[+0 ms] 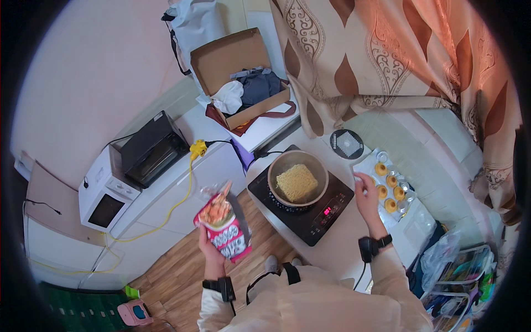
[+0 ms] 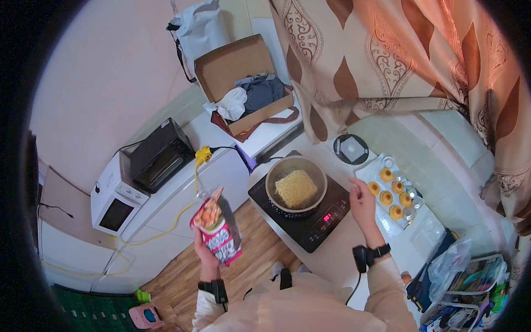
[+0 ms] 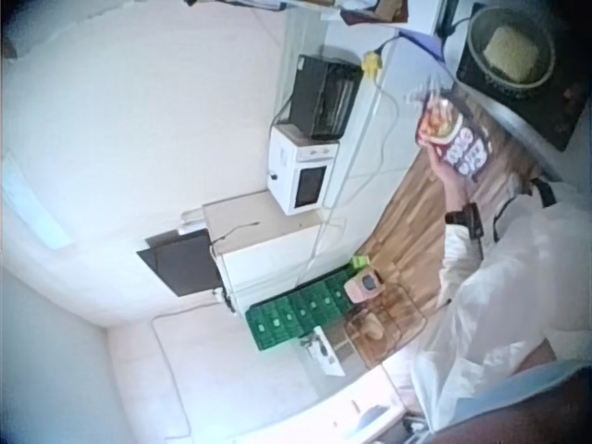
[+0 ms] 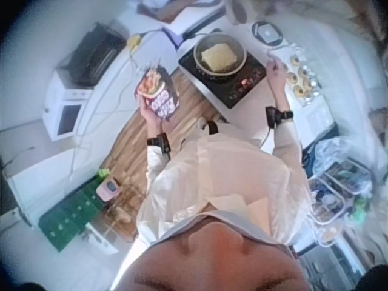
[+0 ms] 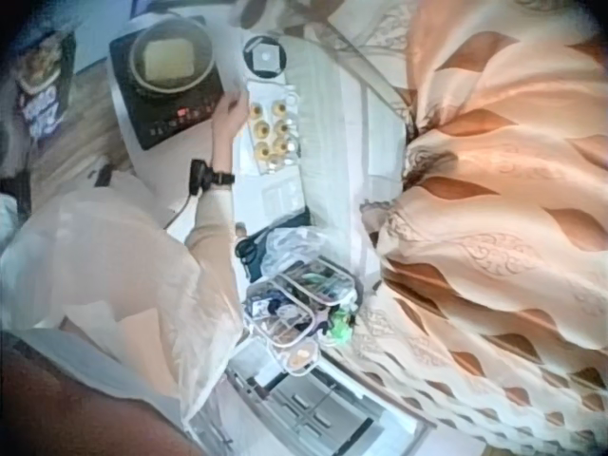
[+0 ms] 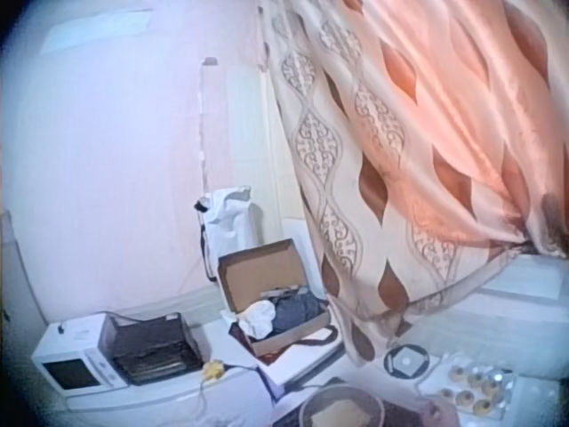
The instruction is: The person prepares instant noodles by adding the noodles and a seasoning packet into a pot of water on a cooktop, then walks to a table to unpack a set of chopsticks.
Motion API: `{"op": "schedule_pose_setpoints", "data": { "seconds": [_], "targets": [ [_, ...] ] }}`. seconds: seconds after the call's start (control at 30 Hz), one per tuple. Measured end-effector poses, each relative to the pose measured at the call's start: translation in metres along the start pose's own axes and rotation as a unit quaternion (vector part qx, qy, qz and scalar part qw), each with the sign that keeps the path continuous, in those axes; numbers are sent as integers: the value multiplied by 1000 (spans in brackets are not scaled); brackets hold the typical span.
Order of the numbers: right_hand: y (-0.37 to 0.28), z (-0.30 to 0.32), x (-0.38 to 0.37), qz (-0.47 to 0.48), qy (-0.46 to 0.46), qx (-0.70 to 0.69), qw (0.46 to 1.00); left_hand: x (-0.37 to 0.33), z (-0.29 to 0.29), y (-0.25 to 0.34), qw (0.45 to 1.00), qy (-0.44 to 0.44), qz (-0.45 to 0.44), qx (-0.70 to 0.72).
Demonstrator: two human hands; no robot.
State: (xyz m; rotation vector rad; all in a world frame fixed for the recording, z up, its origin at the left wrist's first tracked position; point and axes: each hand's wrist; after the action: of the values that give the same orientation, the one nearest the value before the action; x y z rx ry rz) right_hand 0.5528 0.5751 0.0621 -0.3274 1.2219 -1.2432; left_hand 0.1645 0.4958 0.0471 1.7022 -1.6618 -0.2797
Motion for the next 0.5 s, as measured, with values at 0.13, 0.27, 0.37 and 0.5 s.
{"op": "schedule_pose_setpoints", "data": {
  "seconds": [0.13,0.27,0.37,0.5],
  "targets": [
    [32,40,67,-94,5,32,995,-67,-54,13,993,-57,4,-99],
    [33,63,111,-125,12,37,991,-118,-120,13,946,-98,-85,-297],
    [31,85,129,-124,28,61,990,-118,-173,-2,790,-57,-179,-584],
    [28,106,142,-140,77,89,983,-124,-199,-22,600,-55,-221,-766]
  ]
}}
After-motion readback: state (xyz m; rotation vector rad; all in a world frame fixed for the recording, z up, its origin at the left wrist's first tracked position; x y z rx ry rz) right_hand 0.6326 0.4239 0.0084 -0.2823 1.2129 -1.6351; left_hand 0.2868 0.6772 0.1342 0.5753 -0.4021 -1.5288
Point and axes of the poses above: each hand's wrist, its own x-axis away from the middle knuckle, its own z-axis out of the back of the hand, y = z × x, and after that the axes turned 9 degrees about z, right-handed
